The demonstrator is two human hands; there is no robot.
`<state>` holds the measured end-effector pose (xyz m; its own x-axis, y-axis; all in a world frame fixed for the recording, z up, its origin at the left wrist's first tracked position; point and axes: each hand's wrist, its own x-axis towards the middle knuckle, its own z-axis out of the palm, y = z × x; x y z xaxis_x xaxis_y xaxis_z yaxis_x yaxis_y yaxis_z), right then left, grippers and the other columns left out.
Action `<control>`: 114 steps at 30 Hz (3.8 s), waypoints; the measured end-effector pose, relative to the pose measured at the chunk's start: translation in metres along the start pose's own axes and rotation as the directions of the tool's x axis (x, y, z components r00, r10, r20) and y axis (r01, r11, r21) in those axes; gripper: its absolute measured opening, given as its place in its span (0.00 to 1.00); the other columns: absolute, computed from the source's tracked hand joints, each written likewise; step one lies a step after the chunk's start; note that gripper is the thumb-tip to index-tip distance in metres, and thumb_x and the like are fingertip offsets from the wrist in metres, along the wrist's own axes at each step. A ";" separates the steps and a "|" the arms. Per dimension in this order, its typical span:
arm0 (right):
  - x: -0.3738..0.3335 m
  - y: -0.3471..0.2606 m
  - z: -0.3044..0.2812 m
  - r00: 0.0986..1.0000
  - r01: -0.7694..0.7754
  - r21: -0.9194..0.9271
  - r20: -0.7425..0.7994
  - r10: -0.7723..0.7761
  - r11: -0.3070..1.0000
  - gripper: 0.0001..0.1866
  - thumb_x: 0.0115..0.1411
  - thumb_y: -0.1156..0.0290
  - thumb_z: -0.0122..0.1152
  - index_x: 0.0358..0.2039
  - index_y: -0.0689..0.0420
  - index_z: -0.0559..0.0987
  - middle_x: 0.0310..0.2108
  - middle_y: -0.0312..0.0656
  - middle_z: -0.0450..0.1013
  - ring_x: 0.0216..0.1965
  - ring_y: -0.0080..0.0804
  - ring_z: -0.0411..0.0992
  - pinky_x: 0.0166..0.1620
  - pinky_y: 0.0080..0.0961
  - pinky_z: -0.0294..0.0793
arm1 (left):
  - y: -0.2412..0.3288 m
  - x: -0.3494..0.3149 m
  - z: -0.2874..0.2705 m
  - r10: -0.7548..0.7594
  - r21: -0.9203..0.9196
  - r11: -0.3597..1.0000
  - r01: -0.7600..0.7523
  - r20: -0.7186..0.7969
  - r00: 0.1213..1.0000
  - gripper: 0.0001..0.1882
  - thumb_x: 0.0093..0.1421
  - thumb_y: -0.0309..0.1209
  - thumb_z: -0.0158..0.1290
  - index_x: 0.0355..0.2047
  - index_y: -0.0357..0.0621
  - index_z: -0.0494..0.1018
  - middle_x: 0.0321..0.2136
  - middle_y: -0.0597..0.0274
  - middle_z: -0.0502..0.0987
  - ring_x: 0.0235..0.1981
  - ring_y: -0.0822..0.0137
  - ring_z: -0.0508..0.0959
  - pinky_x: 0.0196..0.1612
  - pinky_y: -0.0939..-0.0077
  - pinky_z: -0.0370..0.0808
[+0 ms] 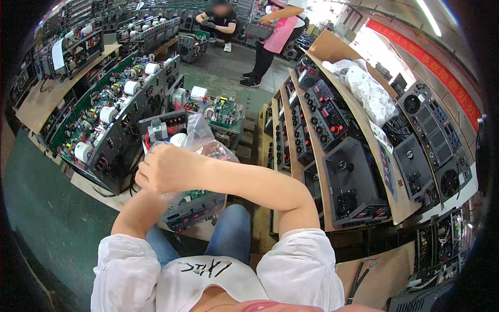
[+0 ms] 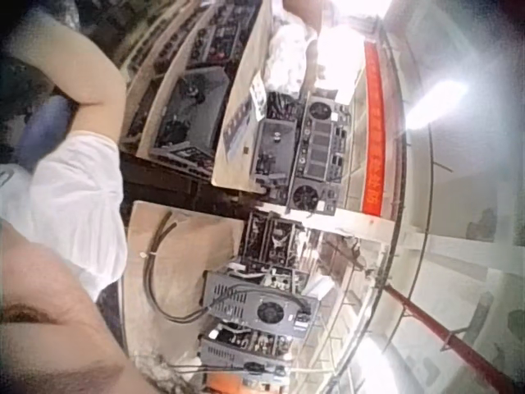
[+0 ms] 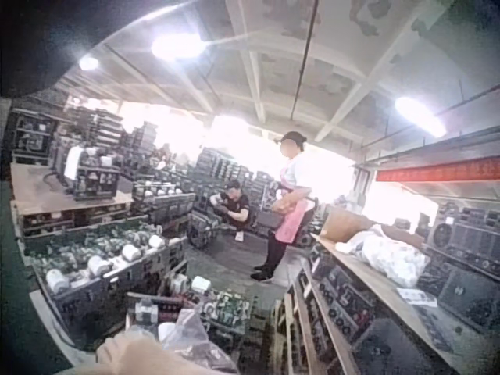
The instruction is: Assemble the front panel and control knobs onto a solar inverter unit.
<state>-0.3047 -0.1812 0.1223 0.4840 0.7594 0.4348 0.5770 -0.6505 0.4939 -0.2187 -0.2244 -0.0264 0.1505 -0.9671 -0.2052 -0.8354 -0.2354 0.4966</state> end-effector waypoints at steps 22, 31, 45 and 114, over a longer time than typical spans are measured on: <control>-0.020 0.028 -0.012 0.985 -0.164 0.088 -0.030 0.167 0.983 0.06 0.42 0.71 0.52 0.23 0.57 0.69 0.18 0.36 0.66 0.22 0.28 0.69 0.24 0.22 0.69 | -0.005 -0.013 -0.020 -0.158 -0.878 0.470 0.092 0.019 0.987 0.09 0.53 0.28 0.48 0.34 0.40 0.71 0.31 0.58 0.74 0.30 0.64 0.75 0.33 0.70 0.74; -0.042 0.033 -0.016 0.978 -0.209 0.072 -0.004 0.210 0.975 0.07 0.42 0.70 0.52 0.24 0.57 0.69 0.18 0.37 0.67 0.21 0.31 0.69 0.25 0.24 0.70 | -0.003 -0.034 -0.037 -0.195 -0.997 0.053 0.052 0.040 0.980 0.09 0.54 0.29 0.48 0.35 0.41 0.70 0.31 0.58 0.74 0.30 0.66 0.75 0.33 0.71 0.75; -0.080 0.032 -0.033 0.920 -0.359 0.176 0.232 0.316 0.917 0.16 0.35 0.80 0.54 0.30 0.57 0.70 0.24 0.40 0.69 0.26 0.38 0.70 0.30 0.29 0.70 | 0.009 -0.103 -0.065 -0.270 -0.956 -0.289 -0.055 0.027 0.963 0.10 0.59 0.30 0.44 0.39 0.38 0.68 0.33 0.58 0.73 0.31 0.68 0.74 0.31 0.78 0.76; -0.099 -0.107 0.087 0.429 -0.856 0.430 0.284 0.858 0.286 0.19 0.51 0.67 0.57 0.43 0.60 0.67 0.34 0.49 0.70 0.35 0.45 0.71 0.35 0.32 0.71 | -0.021 -0.117 0.086 -0.359 -0.627 -0.730 -0.271 0.013 0.933 0.09 0.59 0.33 0.44 0.36 0.41 0.67 0.34 0.56 0.72 0.37 0.62 0.72 0.43 0.69 0.70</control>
<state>-0.3574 -0.1858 -0.0390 0.8890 -0.2286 0.3967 0.0339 -0.8312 -0.5549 -0.2639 -0.0980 -0.0850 0.4330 -0.8170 -0.3808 0.9005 0.3737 0.2223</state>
